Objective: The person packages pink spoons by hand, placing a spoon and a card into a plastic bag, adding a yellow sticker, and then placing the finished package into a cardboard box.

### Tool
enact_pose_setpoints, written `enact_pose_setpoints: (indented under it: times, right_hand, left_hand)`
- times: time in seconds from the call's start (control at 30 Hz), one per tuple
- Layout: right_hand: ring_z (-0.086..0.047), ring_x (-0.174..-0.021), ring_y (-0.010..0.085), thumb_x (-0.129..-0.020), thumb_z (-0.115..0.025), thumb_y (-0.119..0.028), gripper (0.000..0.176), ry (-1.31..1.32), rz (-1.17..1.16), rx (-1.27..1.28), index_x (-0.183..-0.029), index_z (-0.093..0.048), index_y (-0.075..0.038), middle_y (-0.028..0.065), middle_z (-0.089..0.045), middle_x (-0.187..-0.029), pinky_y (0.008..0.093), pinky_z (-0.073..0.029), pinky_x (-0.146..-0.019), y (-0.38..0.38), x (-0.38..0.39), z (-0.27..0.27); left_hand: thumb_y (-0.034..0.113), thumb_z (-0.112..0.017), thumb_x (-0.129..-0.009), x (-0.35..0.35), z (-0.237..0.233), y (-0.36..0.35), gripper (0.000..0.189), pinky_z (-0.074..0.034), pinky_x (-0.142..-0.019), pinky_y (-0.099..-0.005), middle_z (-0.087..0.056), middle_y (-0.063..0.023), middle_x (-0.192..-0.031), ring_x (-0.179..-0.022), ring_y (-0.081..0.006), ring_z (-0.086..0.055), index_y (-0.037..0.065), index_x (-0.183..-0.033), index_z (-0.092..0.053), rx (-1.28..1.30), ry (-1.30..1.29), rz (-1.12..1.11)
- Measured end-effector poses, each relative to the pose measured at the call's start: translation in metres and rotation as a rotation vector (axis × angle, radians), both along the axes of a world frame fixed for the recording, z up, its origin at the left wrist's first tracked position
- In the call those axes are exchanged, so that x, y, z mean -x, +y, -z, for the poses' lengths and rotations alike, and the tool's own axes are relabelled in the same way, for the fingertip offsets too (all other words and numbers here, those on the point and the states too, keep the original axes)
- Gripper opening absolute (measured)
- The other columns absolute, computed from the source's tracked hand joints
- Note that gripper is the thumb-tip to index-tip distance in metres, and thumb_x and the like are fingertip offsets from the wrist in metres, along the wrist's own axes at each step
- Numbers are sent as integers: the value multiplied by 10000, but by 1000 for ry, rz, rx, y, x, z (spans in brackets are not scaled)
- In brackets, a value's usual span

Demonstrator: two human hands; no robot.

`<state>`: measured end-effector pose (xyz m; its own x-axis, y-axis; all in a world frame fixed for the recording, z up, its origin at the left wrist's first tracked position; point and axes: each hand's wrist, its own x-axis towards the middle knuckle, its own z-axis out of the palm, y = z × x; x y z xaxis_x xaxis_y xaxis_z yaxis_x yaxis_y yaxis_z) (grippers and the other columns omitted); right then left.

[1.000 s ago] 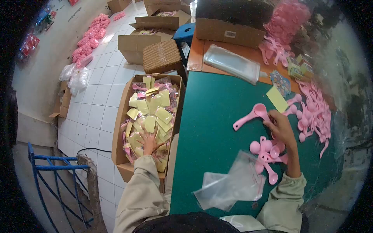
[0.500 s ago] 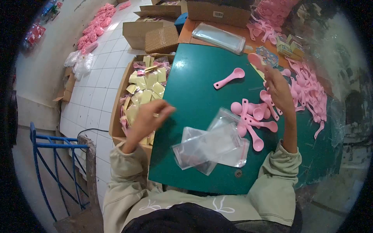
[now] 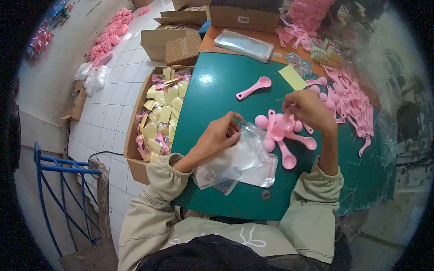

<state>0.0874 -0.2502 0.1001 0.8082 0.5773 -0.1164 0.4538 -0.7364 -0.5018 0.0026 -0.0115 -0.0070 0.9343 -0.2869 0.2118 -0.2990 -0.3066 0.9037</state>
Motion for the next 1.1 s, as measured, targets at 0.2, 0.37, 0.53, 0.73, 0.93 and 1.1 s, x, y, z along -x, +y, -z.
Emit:
enact_pose_setpoints:
  times: [0.2, 0.37, 0.53, 0.73, 0.93, 1.1]
  right_hand:
    - [-604, -682, 232, -723, -582, 43, 100, -325, 78, -51, -822, -596, 36, 126, -609, -757, 315, -463, -603, -13, 2, -5]
    - [-600, -722, 239, -730, -582, 62, 128, -296, 16, -169, -856, -584, 37, 125, -610, -796, 316, -468, -625, 19, 18, -8]
    - [-598, -738, 269, -755, -558, 65, 114, -447, 62, -93, -858, -588, 28, 138, -616, -811, 337, -459, -635, 11, 5, 13]
    - [-610, -697, 177, -828, -608, -62, 194, -350, 233, -387, -986, -506, -9, 107, -588, -755, 291, -474, -610, 34, 29, -23]
    - [-591, -695, 110, -831, -631, -67, 236, -305, 221, -655, -999, -471, -19, 58, -587, -757, 252, -486, -625, 39, 27, -12]
    - [-580, -706, 91, -831, -636, -62, 219, -194, 164, -662, -962, -468, -12, 53, -585, -793, 246, -484, -626, 42, 33, -15]
  left_hand:
    - [20, -587, -781, -1, -6, 2, 385, -476, -635, -254, -572, -75, -793, -666, -114, -561, 5, -1151, -479, -8, -32, -26]
    - [50, -608, -797, -2, -14, 5, 371, -468, -638, -234, -569, -29, -798, -691, -82, -553, 6, -1150, -500, 98, 147, -4]
    - [86, -611, -831, -8, -13, 14, 313, -467, -672, -226, -571, -9, -824, -728, -75, -551, 20, -1121, -515, 177, 398, 138]
    - [100, -595, -870, -8, -15, 10, 208, -505, -743, -255, -632, -80, -946, -824, -111, -603, 35, -1051, -515, 720, 544, 159]
    - [116, -608, -870, -8, -14, 12, 280, -515, -739, -256, -661, -89, -890, -838, -134, -628, 44, -1116, -495, 624, 509, 114]
    - [131, -630, -856, -7, -20, 11, 321, -506, -723, -238, -662, -72, -888, -830, -116, -626, 31, -1133, -503, 615, 537, 86]
